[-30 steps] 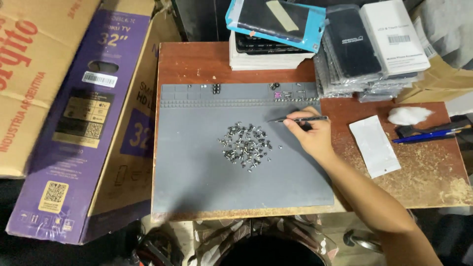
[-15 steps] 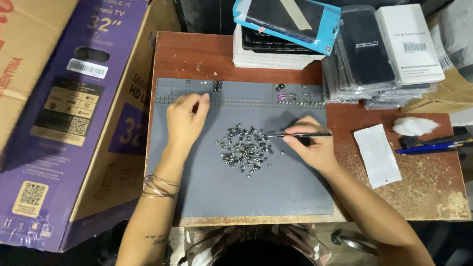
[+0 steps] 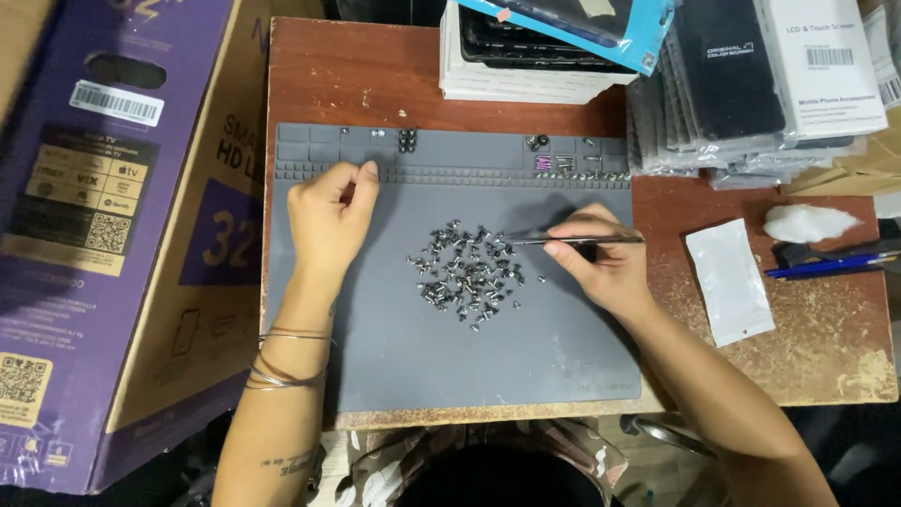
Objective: The person uses tweezers to pick up small metal screws from a pile on a gray mat and places them into designated slots on a sorting tray. The person repeatedly picks up individual screws and arranges them in the tray's compartments.
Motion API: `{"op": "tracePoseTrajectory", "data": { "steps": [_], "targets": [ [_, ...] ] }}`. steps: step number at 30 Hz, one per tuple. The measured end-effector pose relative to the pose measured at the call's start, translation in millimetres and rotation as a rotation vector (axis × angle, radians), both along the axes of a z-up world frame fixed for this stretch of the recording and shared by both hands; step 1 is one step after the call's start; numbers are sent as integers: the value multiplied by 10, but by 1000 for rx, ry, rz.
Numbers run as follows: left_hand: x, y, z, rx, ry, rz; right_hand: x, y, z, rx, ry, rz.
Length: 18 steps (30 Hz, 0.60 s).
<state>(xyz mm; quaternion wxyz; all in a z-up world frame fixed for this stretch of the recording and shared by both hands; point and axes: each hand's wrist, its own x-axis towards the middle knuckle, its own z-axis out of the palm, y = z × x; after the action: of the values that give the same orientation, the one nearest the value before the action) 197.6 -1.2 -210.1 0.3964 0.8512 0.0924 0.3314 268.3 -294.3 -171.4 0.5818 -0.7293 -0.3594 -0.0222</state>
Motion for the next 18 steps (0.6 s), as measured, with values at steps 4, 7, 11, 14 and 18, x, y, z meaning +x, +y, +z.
{"op": "tracePoseTrajectory", "data": {
  "steps": [4, 7, 11, 14, 18],
  "targets": [
    [-32, -15, 22, -20, -15, 11, -8, 14, 19, -12, -1, 2],
    [-70, -45, 42, 14, 0, 9, -4, 7, 16, -8, -18, -2],
    [-176, -106, 95, 109, 40, -22, -16, 16, 36, -1, -41, 7],
    [-532, -137, 489, 441, 163, -165, -6, 1, 2, 15, -46, 16],
    [-1496, -115, 679, 415, 255, -169, -8, -22, -3, 14, -28, 8]
  ]
}}
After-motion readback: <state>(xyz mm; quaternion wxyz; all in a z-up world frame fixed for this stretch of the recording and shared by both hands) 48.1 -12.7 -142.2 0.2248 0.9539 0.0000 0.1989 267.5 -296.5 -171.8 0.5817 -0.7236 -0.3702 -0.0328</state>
